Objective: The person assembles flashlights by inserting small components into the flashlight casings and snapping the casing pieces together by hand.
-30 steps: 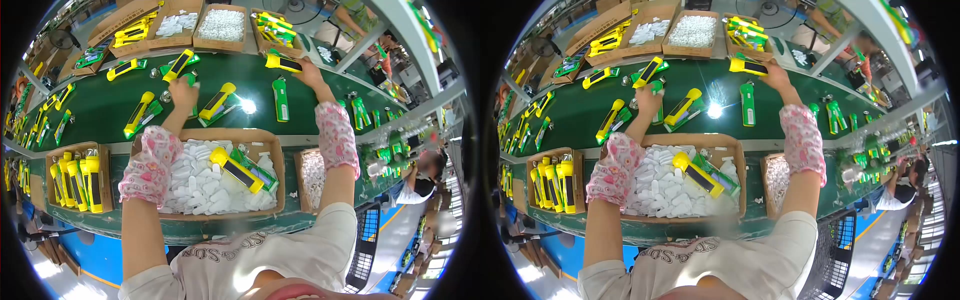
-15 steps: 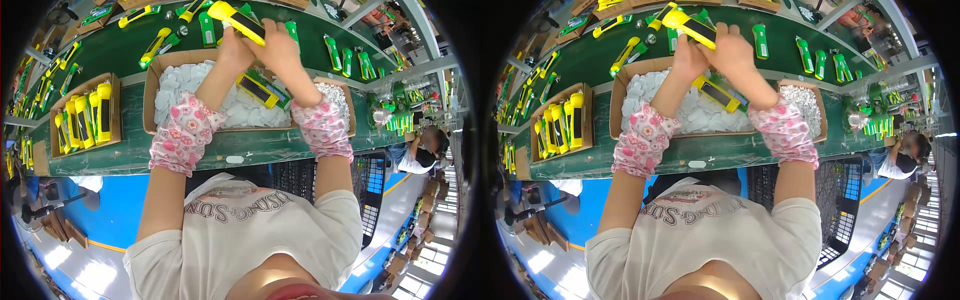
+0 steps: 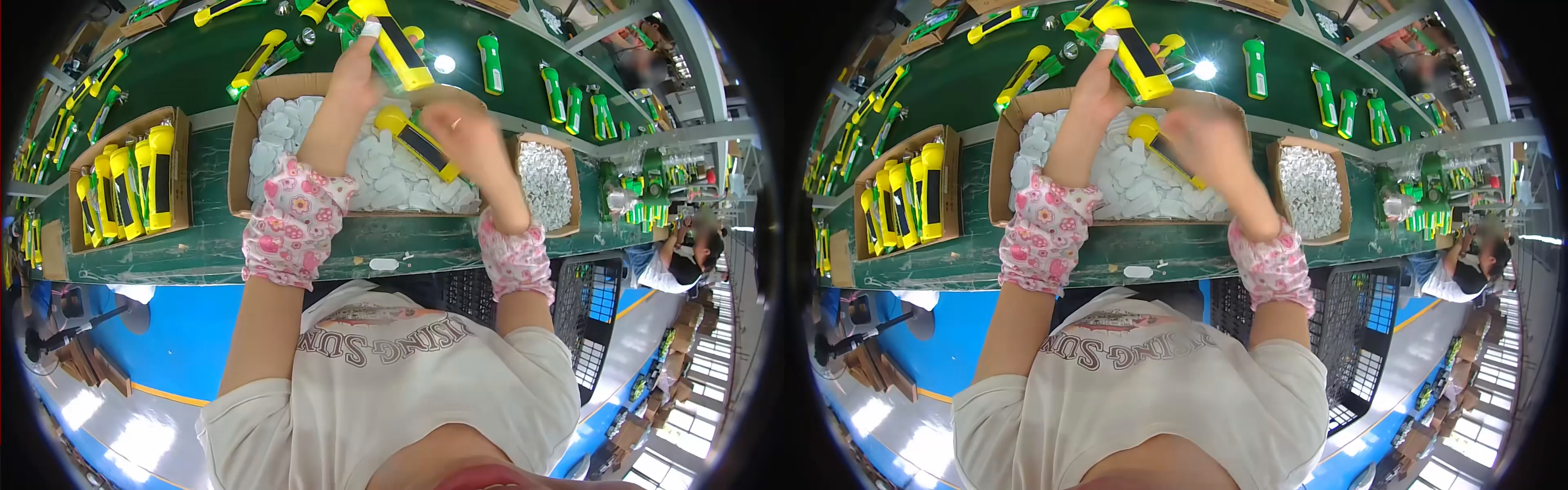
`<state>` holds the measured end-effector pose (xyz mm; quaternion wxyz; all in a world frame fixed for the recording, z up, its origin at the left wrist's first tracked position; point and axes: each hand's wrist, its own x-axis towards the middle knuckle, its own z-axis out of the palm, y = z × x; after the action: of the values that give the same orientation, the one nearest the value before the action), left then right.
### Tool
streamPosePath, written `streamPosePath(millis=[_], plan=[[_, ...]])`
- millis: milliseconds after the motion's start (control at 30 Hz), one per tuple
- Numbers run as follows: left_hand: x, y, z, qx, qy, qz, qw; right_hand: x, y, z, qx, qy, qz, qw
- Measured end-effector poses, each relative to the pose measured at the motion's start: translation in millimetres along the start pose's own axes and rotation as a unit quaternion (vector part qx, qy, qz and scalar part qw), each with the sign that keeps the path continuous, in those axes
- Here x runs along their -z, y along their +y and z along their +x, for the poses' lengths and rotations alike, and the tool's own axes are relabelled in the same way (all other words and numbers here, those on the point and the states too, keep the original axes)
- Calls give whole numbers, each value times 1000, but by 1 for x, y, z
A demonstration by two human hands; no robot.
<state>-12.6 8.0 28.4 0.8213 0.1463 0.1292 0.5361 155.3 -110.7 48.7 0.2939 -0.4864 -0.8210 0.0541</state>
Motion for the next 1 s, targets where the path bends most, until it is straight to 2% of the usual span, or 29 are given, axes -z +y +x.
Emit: streamPosePath(millis=[33, 67, 167, 267, 333, 433, 500, 567, 600, 633, 700, 733, 867, 1000], plan=[[0, 4, -1, 1, -6, 0, 1000, -14, -12, -6, 59, -84, 14, 995], [-1, 5, -1, 2, -8, -4, 1000, -30, -20, -13, 94, -87, 20, 992], [-4, -2, -5, 3, -21, 9, 1000, -64, -22, -19, 106, -144, -81, 981], [0, -5, -6, 9, -31, 25, 999, -73, -19, -20, 125, -115, -100, 980], [-4, -5, -8, 18, -19, 51, 998, -59, -23, -20, 128, -78, -20, 989], [-10, -2, -13, 18, -130, -66, 989, 10, -46, -5, 107, -42, 127, 985], [-24, -8, -19, -1, -113, -9, 994, 60, -61, 7, 78, -12, 207, 975], [-44, -9, -37, 23, -128, 39, 991, 80, -54, 30, 128, 50, 188, 972], [-37, -13, -35, 45, -147, 36, 987, 76, -50, 40, 80, 77, 171, 979], [-32, -17, -34, 50, -162, 45, 985, 72, -40, 55, 94, 76, 143, 982], [-31, -21, -34, 58, -192, 60, 978, 62, -43, 69, -42, 85, 258, 961], [-32, -20, -37, 40, -217, 84, 972, 60, -42, 75, -51, 85, 265, 959], [-34, -21, -38, 18, -216, 88, 972, 55, -41, 80, 32, 147, 116, 982], [-35, -24, -39, -8, -206, 91, 974, 52, -33, 76, 25, 156, 81, 984]])
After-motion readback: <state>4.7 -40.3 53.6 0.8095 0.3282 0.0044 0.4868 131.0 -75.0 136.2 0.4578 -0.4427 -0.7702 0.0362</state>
